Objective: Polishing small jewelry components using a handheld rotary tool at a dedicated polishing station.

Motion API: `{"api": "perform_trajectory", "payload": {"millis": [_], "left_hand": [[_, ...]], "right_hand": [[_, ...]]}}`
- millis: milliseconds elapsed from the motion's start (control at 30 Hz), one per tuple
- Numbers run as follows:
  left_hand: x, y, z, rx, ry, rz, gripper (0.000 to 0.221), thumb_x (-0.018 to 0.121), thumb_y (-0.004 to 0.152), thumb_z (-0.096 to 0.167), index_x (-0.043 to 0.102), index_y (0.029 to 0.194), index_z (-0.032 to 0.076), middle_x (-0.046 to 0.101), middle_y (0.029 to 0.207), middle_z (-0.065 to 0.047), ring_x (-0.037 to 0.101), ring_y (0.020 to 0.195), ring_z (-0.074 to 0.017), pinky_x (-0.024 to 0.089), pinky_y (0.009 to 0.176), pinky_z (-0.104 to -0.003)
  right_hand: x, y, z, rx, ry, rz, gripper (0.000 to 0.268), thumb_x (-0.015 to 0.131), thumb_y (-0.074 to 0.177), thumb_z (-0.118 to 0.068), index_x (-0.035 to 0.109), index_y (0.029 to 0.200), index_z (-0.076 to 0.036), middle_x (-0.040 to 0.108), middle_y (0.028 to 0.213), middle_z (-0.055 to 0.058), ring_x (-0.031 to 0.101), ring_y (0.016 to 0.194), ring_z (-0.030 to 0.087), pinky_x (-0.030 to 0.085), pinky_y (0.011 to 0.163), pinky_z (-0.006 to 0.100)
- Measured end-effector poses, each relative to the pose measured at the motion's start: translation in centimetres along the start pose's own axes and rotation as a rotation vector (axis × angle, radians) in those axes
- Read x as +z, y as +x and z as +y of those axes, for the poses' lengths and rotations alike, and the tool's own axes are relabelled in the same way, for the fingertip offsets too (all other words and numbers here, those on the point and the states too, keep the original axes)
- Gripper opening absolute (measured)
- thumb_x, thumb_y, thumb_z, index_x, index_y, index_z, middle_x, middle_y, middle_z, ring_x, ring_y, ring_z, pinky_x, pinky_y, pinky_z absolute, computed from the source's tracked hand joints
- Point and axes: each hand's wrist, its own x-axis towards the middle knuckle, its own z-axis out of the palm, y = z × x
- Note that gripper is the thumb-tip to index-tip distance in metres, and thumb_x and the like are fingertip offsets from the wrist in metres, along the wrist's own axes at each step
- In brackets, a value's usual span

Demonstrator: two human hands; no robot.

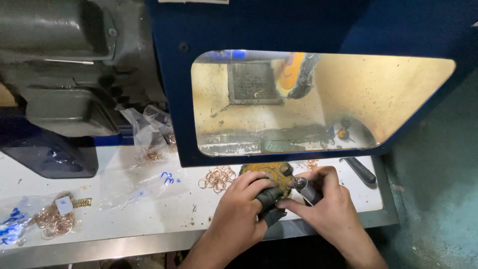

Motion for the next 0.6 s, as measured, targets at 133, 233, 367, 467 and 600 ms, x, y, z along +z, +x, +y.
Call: {"api": "perform_trajectory", "payload": {"millis": [133,233,367,467,600], "left_hand": [[0.0,0.0,0.0,-0.001,-0.005,0.049,0.036,0.063,0.067,-0.001,0.071,0.101,-0.010,0.068,0.115,-0.014,0.058,0.120,-0.0385,0.047,0.105,-0.053],[-0.1,0.1,0.0,0.004,-0.018,0.027,0.025,0.074,0.081,0.011,0.072,0.097,-0.008,0.067,0.116,-0.014,0.057,0.119,-0.0379,0.045,0.105,-0.054],[0.0,0.0,-0.2,-0.005,-0.028,0.019,0.025,0.067,0.064,-0.004,0.072,0.088,-0.011,0.067,0.116,-0.016,0.057,0.120,-0.0390,0.046,0.106,-0.054],[-0.3,0.3,-0.1,-0.019,-0.044,0.003,0.033,0.062,0.060,-0.007,0.073,0.091,-0.010,0.067,0.116,-0.016,0.056,0.120,-0.0389,0.046,0.105,-0.054],[-0.4,0.3,0.0,-0.037,-0.043,0.000,0.033,0.064,0.064,-0.005,0.073,0.096,-0.009,0.068,0.115,-0.013,0.056,0.120,-0.0370,0.046,0.104,-0.053]], "right_hand": [[1.1,0.5,1.1,-0.085,-0.053,0.013,0.090,0.105,0.042,-0.051,0.050,0.107,-0.021,0.072,0.095,-0.011,0.079,0.091,0.019,0.056,0.077,0.037],[1.3,0.9,1.3,-0.170,-0.057,0.004,0.089,0.104,0.045,-0.049,0.048,0.109,-0.021,0.074,0.109,-0.008,0.079,0.098,0.024,0.057,0.079,0.041],[1.4,1.0,1.4,-0.247,-0.018,0.037,0.090,0.104,0.043,-0.047,0.046,0.107,-0.019,0.074,0.109,-0.005,0.078,0.097,0.020,0.057,0.080,0.038],[1.4,1.0,1.2,-0.287,0.012,0.050,0.091,0.105,0.043,-0.044,0.045,0.106,-0.018,0.074,0.109,-0.004,0.077,0.095,0.019,0.057,0.079,0.036],[1.1,1.2,1.1,-0.220,0.056,0.013,0.088,0.107,0.044,-0.033,0.050,0.110,-0.019,0.073,0.107,-0.003,0.074,0.088,0.017,0.055,0.075,0.032]]}}
